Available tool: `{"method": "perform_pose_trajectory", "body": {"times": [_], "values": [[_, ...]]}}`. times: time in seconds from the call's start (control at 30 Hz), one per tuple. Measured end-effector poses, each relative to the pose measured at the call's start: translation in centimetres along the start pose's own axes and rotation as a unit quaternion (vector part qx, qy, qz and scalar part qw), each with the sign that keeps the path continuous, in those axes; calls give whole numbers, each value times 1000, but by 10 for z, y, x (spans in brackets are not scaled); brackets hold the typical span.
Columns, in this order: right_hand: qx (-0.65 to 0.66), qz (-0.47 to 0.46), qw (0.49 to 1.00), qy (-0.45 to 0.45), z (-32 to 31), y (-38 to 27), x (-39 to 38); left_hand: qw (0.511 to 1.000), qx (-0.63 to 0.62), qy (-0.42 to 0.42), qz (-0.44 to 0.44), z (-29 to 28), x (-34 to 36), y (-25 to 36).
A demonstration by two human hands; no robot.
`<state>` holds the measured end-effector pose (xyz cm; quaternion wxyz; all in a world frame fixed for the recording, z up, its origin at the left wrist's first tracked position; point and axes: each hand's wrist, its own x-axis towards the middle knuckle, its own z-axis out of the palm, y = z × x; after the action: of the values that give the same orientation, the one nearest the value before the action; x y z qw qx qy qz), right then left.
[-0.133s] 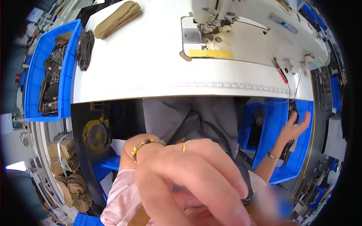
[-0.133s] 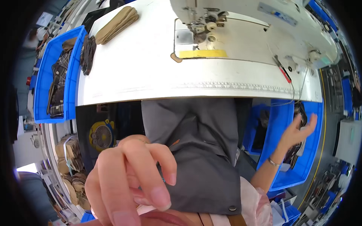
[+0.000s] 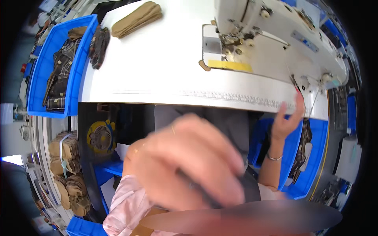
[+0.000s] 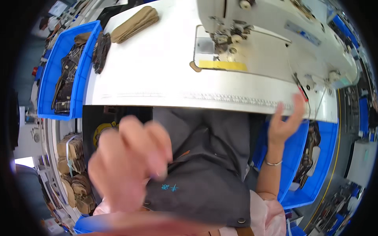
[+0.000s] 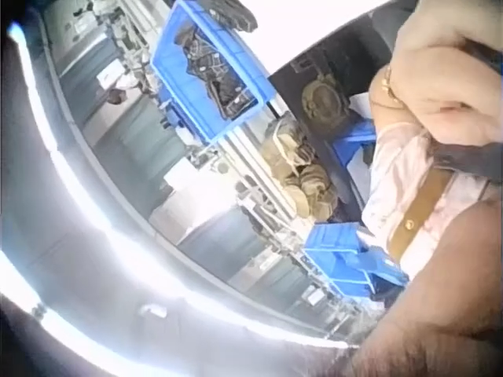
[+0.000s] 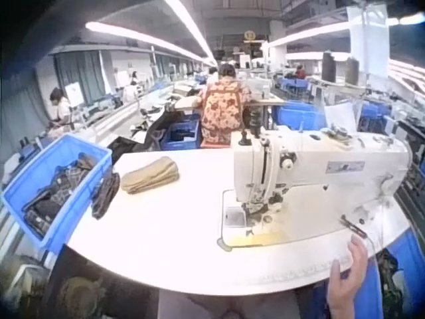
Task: Sew the edge alignment on leather material pouches or accessories using an industrial sewing machine.
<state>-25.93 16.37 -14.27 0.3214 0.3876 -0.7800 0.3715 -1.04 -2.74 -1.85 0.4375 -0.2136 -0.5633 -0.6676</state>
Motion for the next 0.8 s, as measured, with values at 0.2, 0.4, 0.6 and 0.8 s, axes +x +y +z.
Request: {"method": "perform_pose_trajectory", "body": {"times": [0.2, 0.4, 0.6, 0.8], "values": [[116, -97, 978, -145, 69, -73, 21, 834, 528, 89, -131, -160, 56, -56], [127, -9, 972, -197, 84, -74, 9, 601, 759, 165, -188, -314, 85, -100], [105, -13, 974, -201, 84, -72, 10, 569, 720, 124, -378, -338, 85, -119], [117, -6, 971, -209, 85, -74, 11, 591, 771, 127, -200, -327, 71, -107]]}}
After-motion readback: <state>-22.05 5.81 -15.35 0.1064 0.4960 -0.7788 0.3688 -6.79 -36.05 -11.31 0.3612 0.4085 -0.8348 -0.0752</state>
